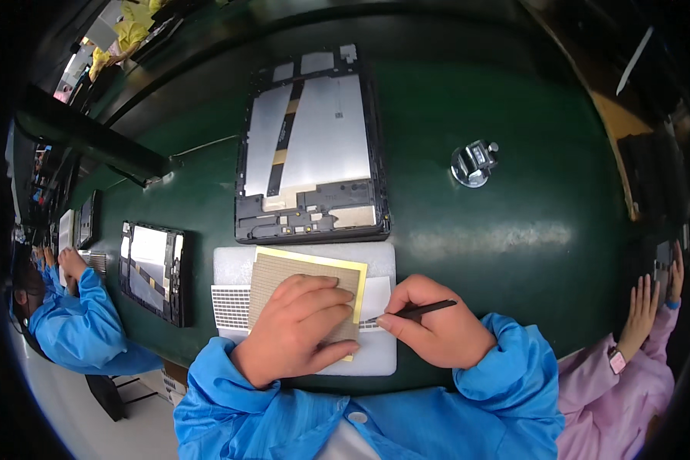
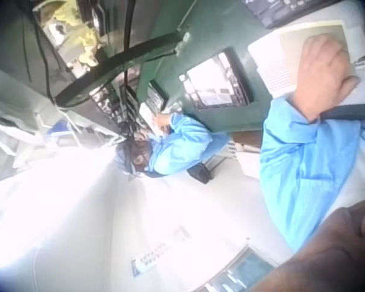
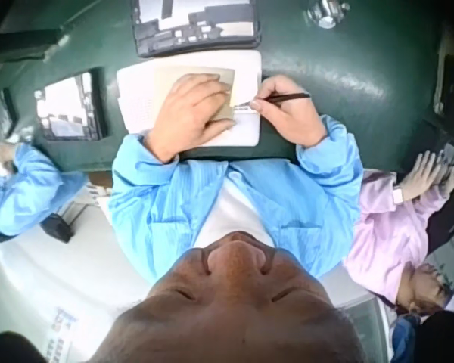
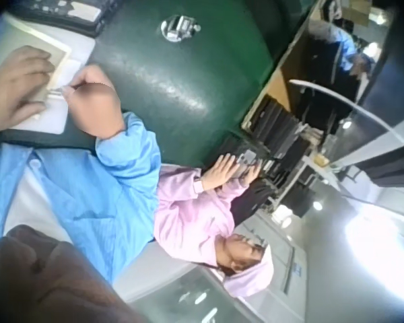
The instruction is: The person uses tweezers to pick small adhesive strips from a sheet and apply them to specific locations on a disassembled electronic device chassis. The person repeatedly picks up the device to adjust its position on the workbench while continuing to apply the strips.
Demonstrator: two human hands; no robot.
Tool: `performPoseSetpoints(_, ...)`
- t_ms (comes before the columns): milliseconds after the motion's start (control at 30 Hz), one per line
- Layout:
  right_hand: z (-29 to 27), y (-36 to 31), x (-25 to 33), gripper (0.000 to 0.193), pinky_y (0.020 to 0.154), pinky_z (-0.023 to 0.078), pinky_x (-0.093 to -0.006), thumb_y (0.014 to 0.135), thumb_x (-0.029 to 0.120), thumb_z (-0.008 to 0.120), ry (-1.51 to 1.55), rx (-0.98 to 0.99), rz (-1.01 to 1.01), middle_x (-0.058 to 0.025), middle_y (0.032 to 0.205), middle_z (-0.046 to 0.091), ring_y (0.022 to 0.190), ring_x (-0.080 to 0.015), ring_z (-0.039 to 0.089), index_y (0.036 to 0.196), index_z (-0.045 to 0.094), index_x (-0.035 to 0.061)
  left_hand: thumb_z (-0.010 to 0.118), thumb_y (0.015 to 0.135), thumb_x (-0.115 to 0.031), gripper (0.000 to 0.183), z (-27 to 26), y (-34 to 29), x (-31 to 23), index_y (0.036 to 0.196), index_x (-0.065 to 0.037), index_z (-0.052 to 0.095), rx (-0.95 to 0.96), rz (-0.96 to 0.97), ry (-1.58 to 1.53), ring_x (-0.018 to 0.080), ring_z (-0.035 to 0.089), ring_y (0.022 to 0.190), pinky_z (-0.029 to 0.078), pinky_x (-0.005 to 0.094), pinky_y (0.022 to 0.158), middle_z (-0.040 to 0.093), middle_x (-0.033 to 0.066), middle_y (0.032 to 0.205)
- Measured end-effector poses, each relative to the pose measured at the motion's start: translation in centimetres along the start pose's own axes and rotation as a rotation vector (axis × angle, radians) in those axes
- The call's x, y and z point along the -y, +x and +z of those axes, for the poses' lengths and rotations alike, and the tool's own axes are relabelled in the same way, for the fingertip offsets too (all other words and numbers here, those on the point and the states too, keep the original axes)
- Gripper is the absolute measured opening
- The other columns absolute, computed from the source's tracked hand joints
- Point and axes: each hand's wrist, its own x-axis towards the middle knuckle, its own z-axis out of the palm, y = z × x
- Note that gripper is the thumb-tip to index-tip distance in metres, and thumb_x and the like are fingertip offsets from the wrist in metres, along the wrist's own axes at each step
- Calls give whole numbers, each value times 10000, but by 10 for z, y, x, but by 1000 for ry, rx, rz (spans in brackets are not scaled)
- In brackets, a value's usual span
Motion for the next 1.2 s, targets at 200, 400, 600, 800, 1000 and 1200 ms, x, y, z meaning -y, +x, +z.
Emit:
performPoseSetpoints(200, 0, -2, -6, 134, 670, 489, -253, 829, 5, 647, -15, -32, -33, -66, 826, 588, 776, -116, 592, 894, 529, -1, 778, 637, -259, 441, 2, 1, -1, 984, -38, 621, 2, -16, -14, 298, 533, 1067, 426, 411, 894, 599, 91, 1073)
performPoseSetpoints(400, -1, 2, 1, 149, 654, 541, -278, 831, -10, 637, 303, -160, 26, -121, 816, 610, 757, -186, 665, 864, 492, -11, 779, 639, -255, 432, 0, 0, 1, 971, -32, 617, -17, -11, -28, 302, 541, 1049, 426, 407, 893, 603, 91, 1058)
performPoseSetpoints(600, 0, 12, 35, 163, 668, 540, -289, 826, -17, 640, 287, -131, -234, -102, 812, 598, 759, -175, 655, 875, 486, -5, 775, 645, -278, 445, -18, 0, 8, 975, -31, 608, -207, 52, -50, 321, 544, 1029, 421, 404, 901, 603, 100, 1006)
performPoseSetpoints(800, 8, -1, -2, 180, 672, 486, -242, 805, -8, 679, 28, -116, 3, -52, 840, 586, 787, -82, 566, 889, 521, 13, 751, 647, -367, 539, -4, 2, 0, 1065, -68, 588, 54, -5, 29, 325, 465, 1150, 383, 428, 950, 531, 105, 1161)
performPoseSetpoints(1000, 7, -7, -9, 183, 675, 485, -238, 806, -6, 681, 113, -173, -6, -47, 846, 586, 782, -80, 566, 888, 519, 13, 752, 638, -382, 584, -4, 4, -1, 1106, -77, 581, 108, -34, 33, 318, 457, 1164, 368, 429, 966, 517, 95, 1203)
performPoseSetpoints(1200, 7, -8, -9, 175, 680, 491, -243, 808, -17, 675, 76, -144, -40, -58, 828, 573, 767, -96, 577, 888, 520, 8, 756, 635, -382, 584, -3, 4, -2, 1102, -76, 586, 111, -46, 35, 306, 457, 1161, 370, 422, 967, 518, 94, 1206)
